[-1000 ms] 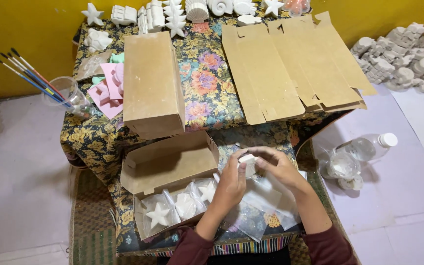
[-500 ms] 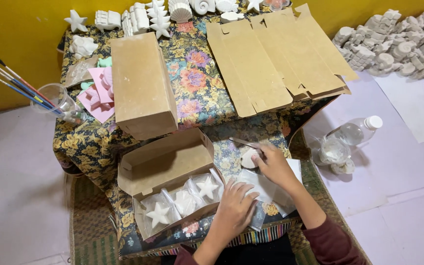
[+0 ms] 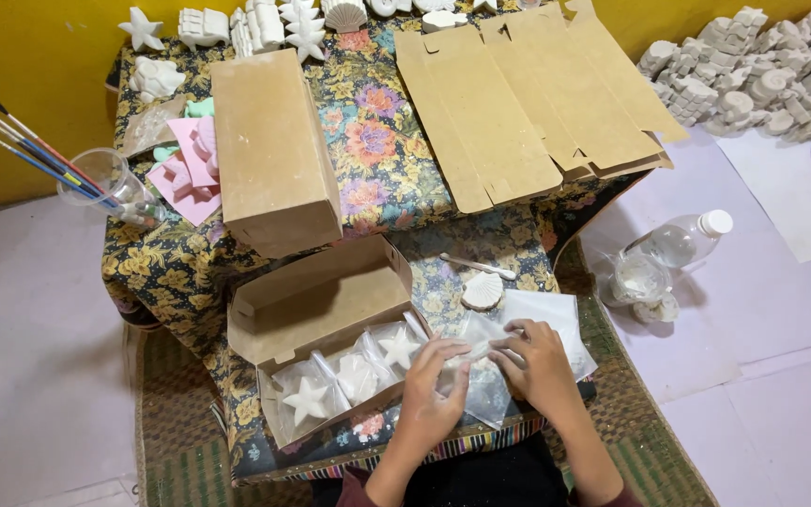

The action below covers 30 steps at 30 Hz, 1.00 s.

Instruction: The person smooths a white shell-shaped object with a small tool, then places it into a clear plastic bag. They arrange several bagged items inside a cardboard box, close the box, and then fold and assemble a flat cardboard sheet into a new box.

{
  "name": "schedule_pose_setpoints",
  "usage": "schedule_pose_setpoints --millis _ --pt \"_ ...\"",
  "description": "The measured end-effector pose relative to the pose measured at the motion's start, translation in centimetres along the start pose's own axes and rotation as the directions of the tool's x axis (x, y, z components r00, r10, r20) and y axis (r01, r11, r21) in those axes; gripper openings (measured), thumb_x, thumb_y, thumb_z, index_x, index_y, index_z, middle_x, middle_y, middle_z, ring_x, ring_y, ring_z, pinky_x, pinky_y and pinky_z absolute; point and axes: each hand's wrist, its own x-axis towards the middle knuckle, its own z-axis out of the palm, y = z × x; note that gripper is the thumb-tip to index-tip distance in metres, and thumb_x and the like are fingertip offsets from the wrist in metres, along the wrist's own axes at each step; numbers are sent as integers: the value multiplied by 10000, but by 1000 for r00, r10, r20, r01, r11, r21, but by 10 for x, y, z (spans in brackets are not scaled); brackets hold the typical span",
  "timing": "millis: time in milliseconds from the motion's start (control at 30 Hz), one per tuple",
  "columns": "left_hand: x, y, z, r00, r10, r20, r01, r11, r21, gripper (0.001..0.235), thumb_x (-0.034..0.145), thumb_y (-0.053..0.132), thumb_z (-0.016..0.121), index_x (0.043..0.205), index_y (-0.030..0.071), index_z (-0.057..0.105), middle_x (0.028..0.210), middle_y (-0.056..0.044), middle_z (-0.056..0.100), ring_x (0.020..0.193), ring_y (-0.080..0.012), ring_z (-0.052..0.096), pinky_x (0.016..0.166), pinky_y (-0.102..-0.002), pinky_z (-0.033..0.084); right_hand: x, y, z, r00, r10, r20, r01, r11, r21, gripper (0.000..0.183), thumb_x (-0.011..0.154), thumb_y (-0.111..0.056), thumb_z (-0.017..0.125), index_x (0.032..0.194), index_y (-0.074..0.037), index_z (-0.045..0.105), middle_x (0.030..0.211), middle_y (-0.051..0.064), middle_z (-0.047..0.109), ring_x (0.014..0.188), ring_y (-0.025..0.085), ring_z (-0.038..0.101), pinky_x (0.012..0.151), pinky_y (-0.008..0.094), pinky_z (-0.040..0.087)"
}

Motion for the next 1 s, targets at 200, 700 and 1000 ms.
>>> schedule_pose_setpoints --millis 200,700,1000 --pt "-7 7 -2 983 16 -181 -22 999 -30 227 930 164 610 1110 55 695 1126 -110 715 1077 -228 676 1002 -379 555 -5 -13 11 923 266 -279 -236 962 136 210 871 -318 735 931 -123 787 940 21 673 954 204 591 895 407 406" --pt "8 1 -43 910 34 -413 -61 997 -52 103 917 196 680 871 106 695 831 -49 730 746 -140 664 622 -248 552 23 -117 -50 899 166 -406 80 848 525 137 961 -160 636 948 -30 674 861 76 678 769 163 628 614 247 498" --pt "11 16 -50 634 673 -380 -409 709 574 103 994 84 636 985 -11 674 786 -90 705 654 -135 660 533 -199 611 9 -197 -44 765 -179 -619 600 547 583 142 969 30 535 1079 -59 545 1105 216 680 1104 334 726 976 401 650"
